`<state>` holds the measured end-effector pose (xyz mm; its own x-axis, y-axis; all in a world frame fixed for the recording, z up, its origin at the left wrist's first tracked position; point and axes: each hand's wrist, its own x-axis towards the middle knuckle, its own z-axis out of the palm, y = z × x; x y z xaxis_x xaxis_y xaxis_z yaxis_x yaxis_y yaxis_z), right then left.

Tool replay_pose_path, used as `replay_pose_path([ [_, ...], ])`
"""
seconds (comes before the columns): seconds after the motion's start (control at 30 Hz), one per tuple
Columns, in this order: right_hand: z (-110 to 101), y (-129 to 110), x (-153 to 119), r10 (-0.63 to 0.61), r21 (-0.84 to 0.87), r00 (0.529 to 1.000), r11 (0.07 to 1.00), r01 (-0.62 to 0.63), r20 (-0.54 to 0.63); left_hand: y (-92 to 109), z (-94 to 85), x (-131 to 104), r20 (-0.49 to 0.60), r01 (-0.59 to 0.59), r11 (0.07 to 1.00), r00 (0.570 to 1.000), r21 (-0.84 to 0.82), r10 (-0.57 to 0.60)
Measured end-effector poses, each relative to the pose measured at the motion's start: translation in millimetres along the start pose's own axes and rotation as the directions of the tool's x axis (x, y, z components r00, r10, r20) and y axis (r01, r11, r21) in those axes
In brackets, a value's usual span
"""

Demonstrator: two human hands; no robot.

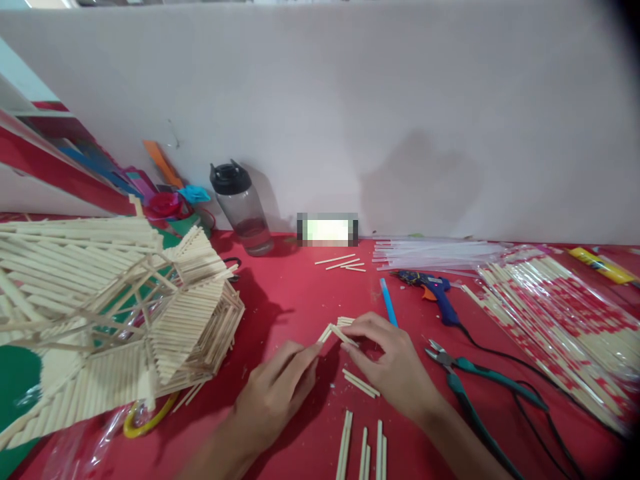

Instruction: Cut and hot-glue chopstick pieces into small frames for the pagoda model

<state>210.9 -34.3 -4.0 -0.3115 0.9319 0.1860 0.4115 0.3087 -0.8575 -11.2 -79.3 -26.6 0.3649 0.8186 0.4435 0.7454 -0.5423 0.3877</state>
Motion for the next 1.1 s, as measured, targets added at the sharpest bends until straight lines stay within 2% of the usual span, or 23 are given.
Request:
replay_pose_path([
  [0.13,-3,0,1,0.057,0.074,0.998,0.996,-0.056,-0.012,3,-0.4,2,0.02,0.151,0.967,0.988,-0.207,-0.15],
  [0.23,-3,0,1,0.107,0.134,0.994,0.986,-0.102,-0.033,4,-0.1,5,0.014,0.227,0.928,0.972,-0.295,-0.233],
  [0.47,4,-4,0,0.233,0.383,0.971,0.903,-0.193,-0.061,11,0.4,6,-0.079,0.282,0.85,0.933,-0.446,-0.351],
  [0.53,6,-5,1,0.25,0.486,0.967,0.851,-0.199,-0.042,14,-0.1,6,-0.059,0.313,0.784,0.912,-0.536,-0.405],
  [0.63,6,-7,1,0.273,0.601,0.962,0.765,-0.231,0.022,17,0.2,8,0.049,0.366,0.625,0.885,-0.69,-0.464],
  [0.77,4,-9,1,0.275,0.65,0.957,0.711,-0.268,0.094,16,1.8,11,0.151,0.395,0.44,0.857,-0.806,-0.493],
  [1.1,-5,-19,2,0.272,0.595,0.946,0.735,-0.324,0.179,13,3.5,12,0.197,0.383,0.305,0.845,-0.872,-0.497],
])
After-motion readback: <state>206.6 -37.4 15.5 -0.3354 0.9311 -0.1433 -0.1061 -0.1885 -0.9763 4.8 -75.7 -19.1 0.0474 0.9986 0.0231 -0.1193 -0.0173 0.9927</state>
